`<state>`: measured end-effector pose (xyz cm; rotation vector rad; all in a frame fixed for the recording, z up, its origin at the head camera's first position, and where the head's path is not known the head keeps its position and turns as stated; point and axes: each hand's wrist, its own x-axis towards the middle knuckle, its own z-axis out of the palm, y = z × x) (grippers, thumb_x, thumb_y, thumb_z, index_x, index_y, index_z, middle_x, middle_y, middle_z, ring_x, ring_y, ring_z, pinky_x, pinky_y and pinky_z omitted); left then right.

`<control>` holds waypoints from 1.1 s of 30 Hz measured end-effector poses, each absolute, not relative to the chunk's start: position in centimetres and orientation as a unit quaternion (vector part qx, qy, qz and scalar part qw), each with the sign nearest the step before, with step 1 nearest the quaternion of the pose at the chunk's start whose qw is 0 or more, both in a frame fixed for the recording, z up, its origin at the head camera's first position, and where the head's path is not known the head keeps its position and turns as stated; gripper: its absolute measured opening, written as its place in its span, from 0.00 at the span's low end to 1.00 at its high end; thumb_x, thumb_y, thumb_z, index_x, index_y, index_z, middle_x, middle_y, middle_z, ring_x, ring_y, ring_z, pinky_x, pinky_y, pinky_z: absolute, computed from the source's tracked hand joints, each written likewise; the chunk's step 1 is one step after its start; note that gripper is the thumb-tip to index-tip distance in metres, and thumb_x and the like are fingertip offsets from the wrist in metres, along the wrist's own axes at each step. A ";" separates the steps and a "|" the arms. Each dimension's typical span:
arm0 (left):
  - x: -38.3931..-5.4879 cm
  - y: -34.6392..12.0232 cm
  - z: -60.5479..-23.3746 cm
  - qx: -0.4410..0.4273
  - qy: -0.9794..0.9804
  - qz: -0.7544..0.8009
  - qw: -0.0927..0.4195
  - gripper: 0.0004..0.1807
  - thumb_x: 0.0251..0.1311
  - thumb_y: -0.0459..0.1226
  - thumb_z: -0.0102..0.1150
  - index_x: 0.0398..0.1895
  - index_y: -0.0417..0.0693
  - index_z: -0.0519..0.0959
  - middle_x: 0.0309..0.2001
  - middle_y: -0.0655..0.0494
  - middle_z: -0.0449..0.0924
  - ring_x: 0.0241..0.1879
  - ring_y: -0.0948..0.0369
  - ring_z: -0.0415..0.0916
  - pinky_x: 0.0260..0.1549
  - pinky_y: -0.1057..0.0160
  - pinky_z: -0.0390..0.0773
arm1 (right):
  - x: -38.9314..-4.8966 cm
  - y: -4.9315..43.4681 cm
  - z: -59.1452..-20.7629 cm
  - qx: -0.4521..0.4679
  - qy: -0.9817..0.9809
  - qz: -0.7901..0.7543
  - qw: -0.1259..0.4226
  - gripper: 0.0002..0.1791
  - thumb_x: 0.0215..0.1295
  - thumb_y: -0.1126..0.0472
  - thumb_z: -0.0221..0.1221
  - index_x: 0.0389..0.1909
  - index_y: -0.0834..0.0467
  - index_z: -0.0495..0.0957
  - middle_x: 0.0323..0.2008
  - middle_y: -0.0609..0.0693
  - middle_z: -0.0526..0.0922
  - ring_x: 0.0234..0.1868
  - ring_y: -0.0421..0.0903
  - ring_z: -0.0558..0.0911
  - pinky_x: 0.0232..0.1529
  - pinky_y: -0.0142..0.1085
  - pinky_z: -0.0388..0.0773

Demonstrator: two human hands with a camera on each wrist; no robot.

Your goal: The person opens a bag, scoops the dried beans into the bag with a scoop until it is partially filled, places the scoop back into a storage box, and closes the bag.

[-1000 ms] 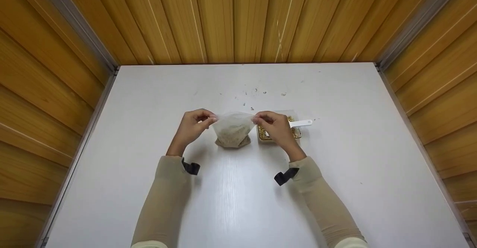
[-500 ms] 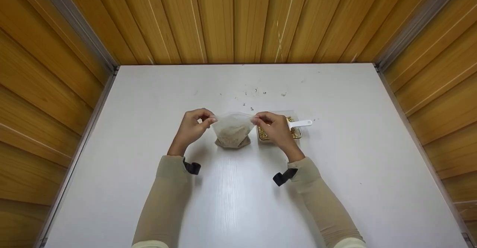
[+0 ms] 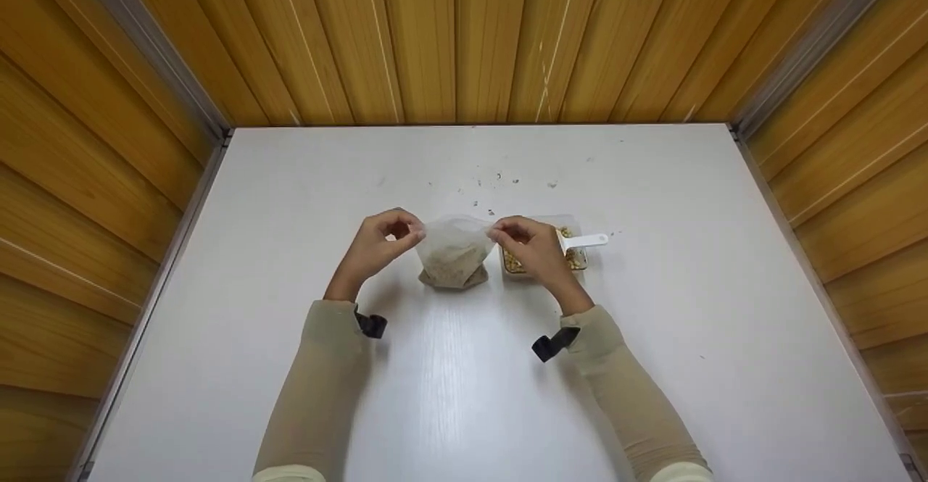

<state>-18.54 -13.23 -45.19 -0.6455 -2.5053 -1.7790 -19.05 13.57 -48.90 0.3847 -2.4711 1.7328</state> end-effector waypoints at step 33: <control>-19.5 -13.4 -46.6 -0.220 -0.771 -0.597 0.027 0.07 0.54 0.27 0.65 0.36 0.32 0.85 0.36 0.40 0.83 0.27 0.66 0.66 0.30 0.69 0.67 | -19.3 13.4 -48.9 0.161 -0.808 0.563 0.062 0.10 0.60 0.56 0.64 0.35 0.59 0.85 0.35 0.51 0.87 0.34 0.37 0.81 0.39 0.27 0.77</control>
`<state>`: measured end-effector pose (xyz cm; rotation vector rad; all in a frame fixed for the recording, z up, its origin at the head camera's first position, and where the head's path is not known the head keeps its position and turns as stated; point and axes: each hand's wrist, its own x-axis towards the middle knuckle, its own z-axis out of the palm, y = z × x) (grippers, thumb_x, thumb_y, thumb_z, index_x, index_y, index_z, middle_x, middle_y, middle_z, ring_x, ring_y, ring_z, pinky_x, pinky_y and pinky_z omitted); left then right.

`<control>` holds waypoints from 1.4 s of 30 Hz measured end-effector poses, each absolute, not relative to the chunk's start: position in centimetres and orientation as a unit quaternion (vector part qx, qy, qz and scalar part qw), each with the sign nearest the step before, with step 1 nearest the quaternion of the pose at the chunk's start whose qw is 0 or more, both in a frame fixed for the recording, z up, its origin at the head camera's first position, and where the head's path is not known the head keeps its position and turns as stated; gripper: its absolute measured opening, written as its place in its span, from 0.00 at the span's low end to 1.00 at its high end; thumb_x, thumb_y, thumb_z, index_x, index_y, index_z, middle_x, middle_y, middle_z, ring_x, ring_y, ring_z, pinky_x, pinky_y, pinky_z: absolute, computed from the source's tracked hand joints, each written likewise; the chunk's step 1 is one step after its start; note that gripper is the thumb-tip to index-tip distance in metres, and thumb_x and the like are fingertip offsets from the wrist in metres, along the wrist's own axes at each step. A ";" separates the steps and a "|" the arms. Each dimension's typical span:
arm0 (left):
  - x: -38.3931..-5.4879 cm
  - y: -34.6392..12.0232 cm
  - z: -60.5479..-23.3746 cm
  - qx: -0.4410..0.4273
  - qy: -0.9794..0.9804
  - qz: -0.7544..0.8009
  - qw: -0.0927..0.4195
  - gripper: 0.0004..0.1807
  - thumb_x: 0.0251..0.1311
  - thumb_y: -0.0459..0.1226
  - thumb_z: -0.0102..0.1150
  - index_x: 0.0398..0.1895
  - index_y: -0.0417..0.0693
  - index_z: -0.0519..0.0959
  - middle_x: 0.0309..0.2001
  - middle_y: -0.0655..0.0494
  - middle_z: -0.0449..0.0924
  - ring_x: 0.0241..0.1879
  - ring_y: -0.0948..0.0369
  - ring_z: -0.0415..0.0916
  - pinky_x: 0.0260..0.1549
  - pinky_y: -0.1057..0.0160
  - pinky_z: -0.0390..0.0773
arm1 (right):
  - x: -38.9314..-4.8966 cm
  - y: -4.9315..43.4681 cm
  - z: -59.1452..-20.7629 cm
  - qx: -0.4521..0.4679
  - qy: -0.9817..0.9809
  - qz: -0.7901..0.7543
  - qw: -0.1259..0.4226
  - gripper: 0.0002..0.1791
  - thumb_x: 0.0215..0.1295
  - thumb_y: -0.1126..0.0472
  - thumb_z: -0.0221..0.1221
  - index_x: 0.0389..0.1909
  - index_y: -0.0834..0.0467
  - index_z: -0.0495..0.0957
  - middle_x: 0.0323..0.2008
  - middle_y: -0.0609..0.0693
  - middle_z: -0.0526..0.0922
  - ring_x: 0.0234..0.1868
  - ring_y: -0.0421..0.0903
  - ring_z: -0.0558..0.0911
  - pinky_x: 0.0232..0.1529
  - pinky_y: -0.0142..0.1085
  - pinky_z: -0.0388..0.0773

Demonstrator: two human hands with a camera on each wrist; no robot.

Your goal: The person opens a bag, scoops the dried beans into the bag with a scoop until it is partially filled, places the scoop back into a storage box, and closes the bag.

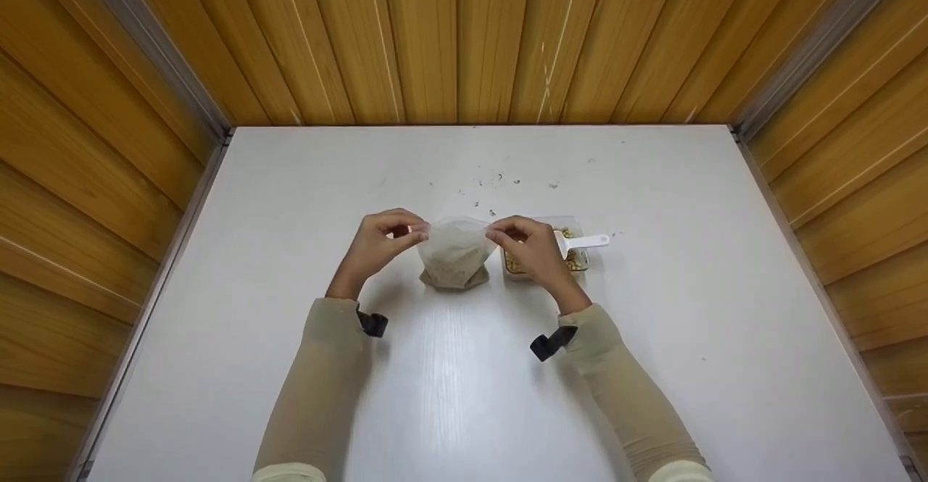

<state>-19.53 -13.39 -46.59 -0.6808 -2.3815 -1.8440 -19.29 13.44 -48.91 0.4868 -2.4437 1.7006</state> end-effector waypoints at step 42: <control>-19.0 -12.9 -45.2 -0.242 -0.788 -0.566 -0.006 0.06 0.58 0.28 0.61 0.34 0.30 0.82 0.27 0.57 0.75 0.25 0.67 0.61 0.28 0.68 0.63 | -19.3 13.1 -49.0 0.159 -0.811 0.559 0.062 0.08 0.59 0.60 0.65 0.34 0.61 0.85 0.33 0.54 0.86 0.33 0.37 0.81 0.40 0.27 0.77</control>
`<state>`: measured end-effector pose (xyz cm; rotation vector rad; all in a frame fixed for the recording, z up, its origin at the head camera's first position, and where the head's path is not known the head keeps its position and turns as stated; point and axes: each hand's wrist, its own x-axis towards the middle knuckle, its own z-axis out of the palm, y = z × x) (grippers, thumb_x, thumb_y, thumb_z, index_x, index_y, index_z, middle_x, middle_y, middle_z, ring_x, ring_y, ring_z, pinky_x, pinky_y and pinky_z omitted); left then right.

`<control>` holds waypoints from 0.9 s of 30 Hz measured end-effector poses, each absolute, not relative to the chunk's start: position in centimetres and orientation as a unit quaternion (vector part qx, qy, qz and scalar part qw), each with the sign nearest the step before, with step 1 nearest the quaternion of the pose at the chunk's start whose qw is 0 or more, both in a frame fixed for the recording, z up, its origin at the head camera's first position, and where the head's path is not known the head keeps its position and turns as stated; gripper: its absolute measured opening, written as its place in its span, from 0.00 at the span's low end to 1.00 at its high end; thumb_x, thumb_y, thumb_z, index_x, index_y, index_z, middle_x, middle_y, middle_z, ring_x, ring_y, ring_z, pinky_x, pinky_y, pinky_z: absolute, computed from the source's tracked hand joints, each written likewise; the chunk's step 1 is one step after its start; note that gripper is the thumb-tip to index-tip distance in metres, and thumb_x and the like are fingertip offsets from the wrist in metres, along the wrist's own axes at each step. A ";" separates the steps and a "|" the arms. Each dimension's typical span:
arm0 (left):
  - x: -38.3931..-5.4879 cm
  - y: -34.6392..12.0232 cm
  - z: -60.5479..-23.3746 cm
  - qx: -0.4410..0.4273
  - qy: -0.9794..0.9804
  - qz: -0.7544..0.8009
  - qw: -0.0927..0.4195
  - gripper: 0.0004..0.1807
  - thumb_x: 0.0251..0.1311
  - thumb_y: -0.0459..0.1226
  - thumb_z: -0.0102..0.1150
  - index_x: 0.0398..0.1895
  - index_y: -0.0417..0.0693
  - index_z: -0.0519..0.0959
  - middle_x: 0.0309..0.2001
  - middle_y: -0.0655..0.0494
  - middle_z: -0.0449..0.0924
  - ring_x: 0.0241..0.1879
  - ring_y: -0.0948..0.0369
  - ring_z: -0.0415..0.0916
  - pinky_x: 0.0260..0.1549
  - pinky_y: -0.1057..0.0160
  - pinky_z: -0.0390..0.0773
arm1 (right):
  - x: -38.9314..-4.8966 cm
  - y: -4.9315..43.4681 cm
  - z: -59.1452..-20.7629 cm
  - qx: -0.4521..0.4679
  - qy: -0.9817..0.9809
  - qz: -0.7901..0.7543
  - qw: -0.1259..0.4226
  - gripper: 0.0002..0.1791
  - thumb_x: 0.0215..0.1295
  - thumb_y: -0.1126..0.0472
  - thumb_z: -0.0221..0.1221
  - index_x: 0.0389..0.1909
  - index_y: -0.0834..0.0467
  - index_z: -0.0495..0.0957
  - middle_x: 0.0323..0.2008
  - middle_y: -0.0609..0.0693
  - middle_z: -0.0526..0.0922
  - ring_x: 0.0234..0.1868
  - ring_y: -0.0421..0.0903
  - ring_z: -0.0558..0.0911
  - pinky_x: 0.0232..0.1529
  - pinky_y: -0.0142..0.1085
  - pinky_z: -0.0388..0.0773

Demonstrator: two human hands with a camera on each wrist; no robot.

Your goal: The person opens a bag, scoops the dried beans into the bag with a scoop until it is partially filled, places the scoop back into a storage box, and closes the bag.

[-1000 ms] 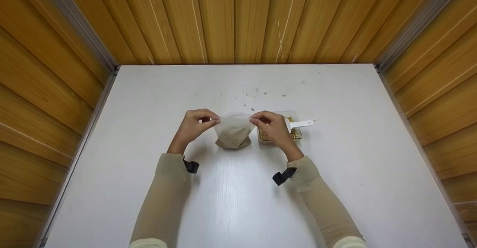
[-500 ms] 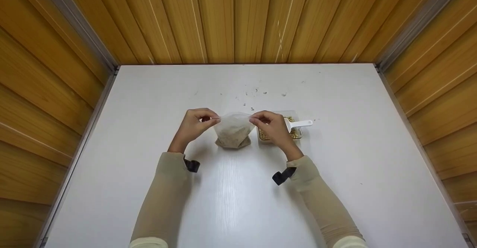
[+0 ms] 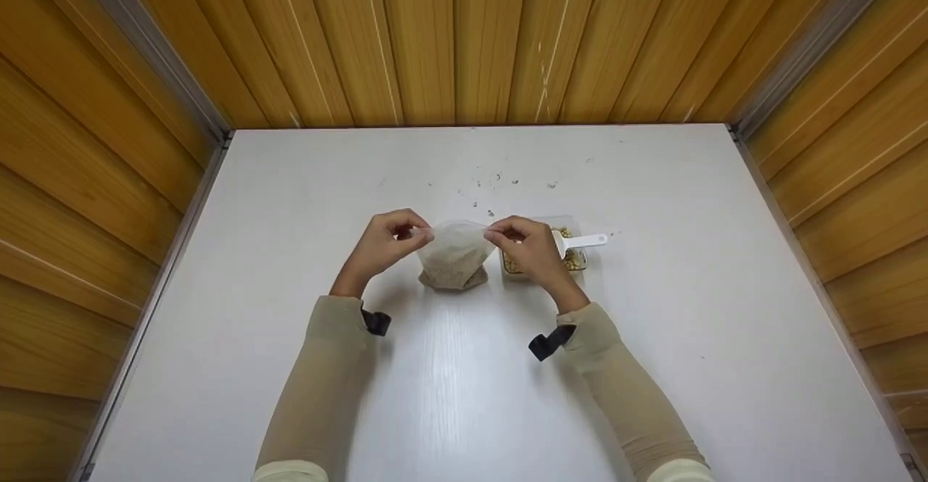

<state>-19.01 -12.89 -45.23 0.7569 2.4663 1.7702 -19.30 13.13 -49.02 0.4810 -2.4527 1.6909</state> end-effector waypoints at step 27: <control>-19.2 -12.5 -45.5 0.238 0.773 0.588 0.002 0.03 0.55 0.25 0.62 0.28 0.29 0.82 0.25 0.57 0.77 0.23 0.67 0.61 0.25 0.67 0.62 | -17.9 11.8 -45.9 0.175 -0.830 0.525 0.070 0.05 0.57 0.68 0.65 0.32 0.67 0.83 0.31 0.60 0.85 0.28 0.35 0.77 0.32 0.25 0.72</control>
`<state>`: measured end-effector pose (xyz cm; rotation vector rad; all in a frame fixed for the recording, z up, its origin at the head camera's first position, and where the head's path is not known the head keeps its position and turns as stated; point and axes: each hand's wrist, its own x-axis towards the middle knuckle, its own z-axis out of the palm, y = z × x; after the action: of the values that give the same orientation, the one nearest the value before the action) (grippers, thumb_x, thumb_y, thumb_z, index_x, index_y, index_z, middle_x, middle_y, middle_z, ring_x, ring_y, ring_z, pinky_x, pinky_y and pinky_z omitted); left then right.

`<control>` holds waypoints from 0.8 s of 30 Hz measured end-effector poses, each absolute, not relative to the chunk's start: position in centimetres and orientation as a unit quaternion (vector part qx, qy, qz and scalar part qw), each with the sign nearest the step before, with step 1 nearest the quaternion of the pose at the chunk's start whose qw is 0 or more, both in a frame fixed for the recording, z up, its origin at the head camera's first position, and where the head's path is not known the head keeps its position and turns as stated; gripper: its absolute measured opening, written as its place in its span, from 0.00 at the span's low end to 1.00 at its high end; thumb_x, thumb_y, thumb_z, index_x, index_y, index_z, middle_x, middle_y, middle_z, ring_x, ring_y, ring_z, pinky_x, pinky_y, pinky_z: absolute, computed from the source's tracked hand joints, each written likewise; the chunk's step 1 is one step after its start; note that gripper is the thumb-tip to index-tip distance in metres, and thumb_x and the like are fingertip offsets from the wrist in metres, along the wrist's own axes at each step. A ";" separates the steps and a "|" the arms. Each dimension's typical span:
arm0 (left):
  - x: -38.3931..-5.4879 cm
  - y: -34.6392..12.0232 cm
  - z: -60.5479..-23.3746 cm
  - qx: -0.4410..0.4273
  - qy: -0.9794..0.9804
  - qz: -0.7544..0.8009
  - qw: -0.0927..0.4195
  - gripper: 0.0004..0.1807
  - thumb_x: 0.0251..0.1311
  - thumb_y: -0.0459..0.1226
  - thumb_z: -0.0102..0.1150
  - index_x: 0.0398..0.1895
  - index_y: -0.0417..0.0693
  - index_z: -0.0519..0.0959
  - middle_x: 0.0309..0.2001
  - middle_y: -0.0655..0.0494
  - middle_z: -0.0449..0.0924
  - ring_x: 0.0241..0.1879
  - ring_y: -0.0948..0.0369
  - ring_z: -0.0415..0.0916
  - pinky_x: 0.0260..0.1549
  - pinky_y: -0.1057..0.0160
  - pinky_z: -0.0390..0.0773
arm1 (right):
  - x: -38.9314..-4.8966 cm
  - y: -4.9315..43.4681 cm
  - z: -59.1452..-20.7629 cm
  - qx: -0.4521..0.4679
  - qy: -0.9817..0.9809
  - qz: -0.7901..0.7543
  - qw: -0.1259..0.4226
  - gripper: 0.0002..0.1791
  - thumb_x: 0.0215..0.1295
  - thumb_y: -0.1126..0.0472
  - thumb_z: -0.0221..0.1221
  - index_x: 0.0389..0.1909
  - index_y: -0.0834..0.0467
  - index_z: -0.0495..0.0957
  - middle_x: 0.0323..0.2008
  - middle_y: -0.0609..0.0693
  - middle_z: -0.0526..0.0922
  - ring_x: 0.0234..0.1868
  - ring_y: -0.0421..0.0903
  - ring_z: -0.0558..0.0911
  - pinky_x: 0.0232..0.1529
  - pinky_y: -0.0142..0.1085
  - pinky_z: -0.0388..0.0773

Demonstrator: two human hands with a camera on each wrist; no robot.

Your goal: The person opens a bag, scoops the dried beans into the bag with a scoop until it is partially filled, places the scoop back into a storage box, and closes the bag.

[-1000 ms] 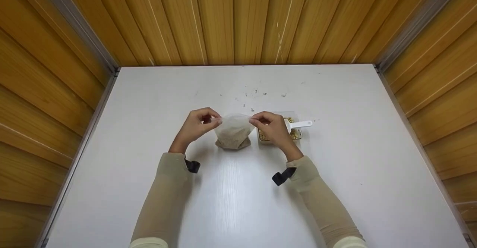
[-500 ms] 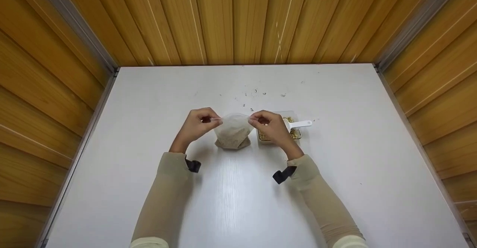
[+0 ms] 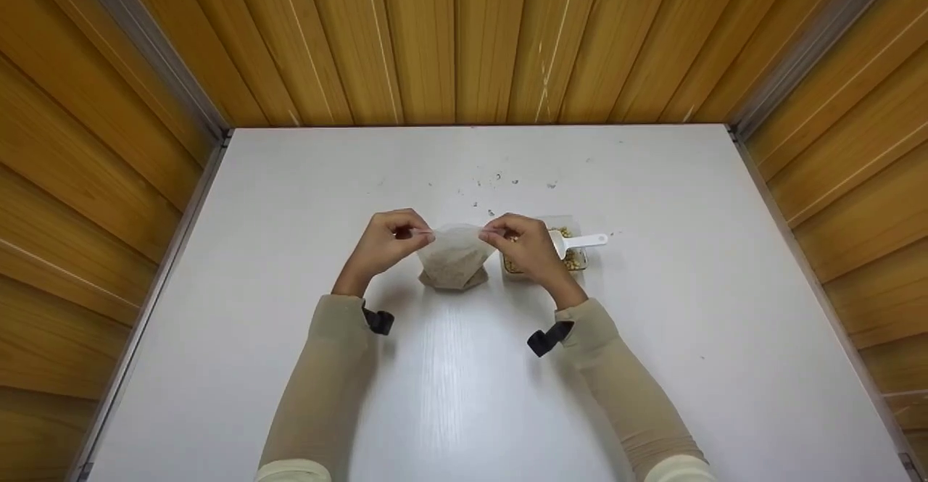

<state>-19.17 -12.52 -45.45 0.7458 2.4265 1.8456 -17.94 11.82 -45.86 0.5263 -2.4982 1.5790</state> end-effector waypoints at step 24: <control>-19.1 -12.0 -44.9 0.256 0.792 0.554 0.015 0.05 0.57 0.28 0.62 0.33 0.32 0.84 0.32 0.40 0.81 0.26 0.62 0.62 0.28 0.71 0.61 | -19.6 12.7 -48.4 0.182 -0.814 0.551 0.024 0.09 0.58 0.57 0.66 0.35 0.59 0.85 0.34 0.53 0.86 0.30 0.37 0.78 0.34 0.28 0.74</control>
<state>-19.14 -12.00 -44.94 0.7966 2.4646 1.7248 -19.55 12.71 -48.42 0.5644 -2.5183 1.7055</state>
